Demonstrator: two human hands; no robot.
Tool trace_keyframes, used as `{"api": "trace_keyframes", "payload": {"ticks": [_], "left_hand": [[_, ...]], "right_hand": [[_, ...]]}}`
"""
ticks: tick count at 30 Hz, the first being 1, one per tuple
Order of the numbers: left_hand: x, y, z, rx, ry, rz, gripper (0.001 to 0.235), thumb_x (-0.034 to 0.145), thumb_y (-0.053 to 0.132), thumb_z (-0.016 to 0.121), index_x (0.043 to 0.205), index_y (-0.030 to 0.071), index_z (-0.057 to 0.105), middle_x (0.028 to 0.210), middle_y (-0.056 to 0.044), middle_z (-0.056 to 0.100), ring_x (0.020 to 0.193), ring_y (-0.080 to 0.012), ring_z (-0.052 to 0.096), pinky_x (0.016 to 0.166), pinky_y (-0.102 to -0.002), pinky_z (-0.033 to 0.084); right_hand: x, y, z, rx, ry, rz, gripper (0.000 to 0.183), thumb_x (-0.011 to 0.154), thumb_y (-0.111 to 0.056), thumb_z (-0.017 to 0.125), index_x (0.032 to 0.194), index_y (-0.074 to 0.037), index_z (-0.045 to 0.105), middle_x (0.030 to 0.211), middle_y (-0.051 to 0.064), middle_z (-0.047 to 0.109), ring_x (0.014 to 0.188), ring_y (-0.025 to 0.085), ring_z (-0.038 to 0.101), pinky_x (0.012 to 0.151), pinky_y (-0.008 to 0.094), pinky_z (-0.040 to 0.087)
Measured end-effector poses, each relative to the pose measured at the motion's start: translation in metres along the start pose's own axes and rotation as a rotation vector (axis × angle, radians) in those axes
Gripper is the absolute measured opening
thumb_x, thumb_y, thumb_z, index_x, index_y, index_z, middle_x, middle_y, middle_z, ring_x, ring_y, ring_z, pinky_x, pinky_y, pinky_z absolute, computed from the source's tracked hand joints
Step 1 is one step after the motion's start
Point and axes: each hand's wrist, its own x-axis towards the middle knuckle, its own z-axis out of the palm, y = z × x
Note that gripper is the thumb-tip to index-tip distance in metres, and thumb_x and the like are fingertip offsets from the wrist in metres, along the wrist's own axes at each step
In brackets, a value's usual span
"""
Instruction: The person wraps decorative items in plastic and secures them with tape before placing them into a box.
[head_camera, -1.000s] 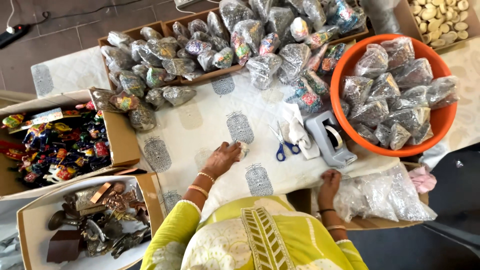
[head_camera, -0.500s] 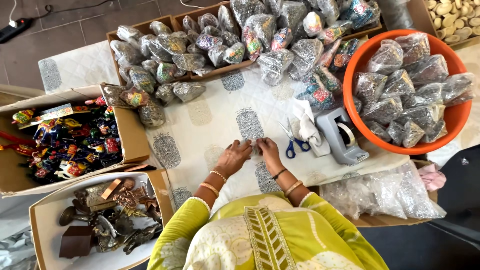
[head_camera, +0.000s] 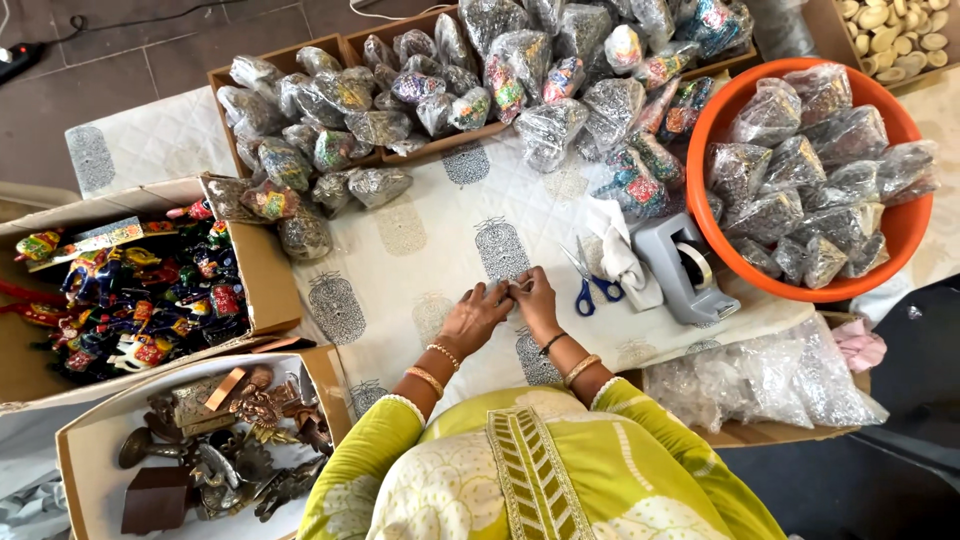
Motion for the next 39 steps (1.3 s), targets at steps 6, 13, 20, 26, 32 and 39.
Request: {"api": "trace_keyframes", "payload": {"ticks": [6,13,20,26,32,39], "left_hand": [[-0.001,-0.003,0.005,0.005,-0.014,-0.005,0.047,0.088,0.027,0.073,0.128,0.01,0.055,0.143,-0.008,0.053,0.116,-0.0323,0.058,0.096,-0.042,0.055],[0.002,-0.003,0.004,0.067,-0.052,0.01,0.059,0.087,0.029,0.073,0.138,0.01,0.049,0.142,-0.009,0.052,0.114,-0.0319,0.058,0.094,-0.041,0.055],[0.007,-0.003,0.001,-0.01,-0.15,-0.098,0.067,0.088,0.028,0.074,0.144,0.009,0.044,0.143,-0.008,0.049,0.115,-0.0302,0.058,0.095,-0.04,0.056],[0.011,-0.001,-0.015,-0.081,-0.182,-0.144,0.069,0.086,0.027,0.076,0.145,0.008,0.046,0.143,-0.006,0.047,0.114,-0.0296,0.059,0.095,-0.041,0.055],[0.013,-0.005,-0.019,-0.195,-0.193,-0.212,0.065,0.086,0.028,0.077,0.141,0.007,0.05,0.142,-0.01,0.047,0.115,-0.0326,0.06,0.096,-0.042,0.055],[0.012,-0.013,-0.01,-0.275,-0.166,-0.246,0.059,0.086,0.028,0.078,0.135,0.007,0.055,0.144,-0.013,0.045,0.117,-0.035,0.06,0.1,-0.046,0.052]], "right_hand": [[0.014,0.013,-0.001,0.116,-0.131,0.039,0.022,0.084,-0.004,0.075,0.095,-0.007,0.057,0.078,0.001,0.06,0.07,0.009,0.056,0.06,0.027,0.047],[0.018,0.015,-0.01,0.138,-0.222,0.164,0.011,0.09,-0.006,0.071,0.094,-0.004,0.061,0.077,0.002,0.066,0.066,0.009,0.058,0.06,0.025,0.047],[0.005,0.008,-0.017,0.113,-0.26,0.126,0.01,0.095,-0.013,0.071,0.099,-0.009,0.062,0.073,-0.001,0.061,0.062,0.006,0.05,0.054,0.023,0.037],[0.001,0.003,-0.028,0.218,-0.393,0.187,0.019,0.097,-0.02,0.069,0.11,-0.013,0.058,0.072,-0.006,0.058,0.06,0.003,0.044,0.049,0.022,0.031],[0.017,0.016,-0.032,0.275,-0.528,0.273,0.035,0.092,-0.026,0.074,0.121,-0.017,0.057,0.069,-0.007,0.052,0.056,0.004,0.041,0.045,0.021,0.027],[0.025,-0.002,-0.037,0.109,-0.541,0.242,0.041,0.09,-0.028,0.078,0.122,-0.015,0.055,0.07,-0.003,0.06,0.056,0.006,0.046,0.046,0.022,0.031]]}}
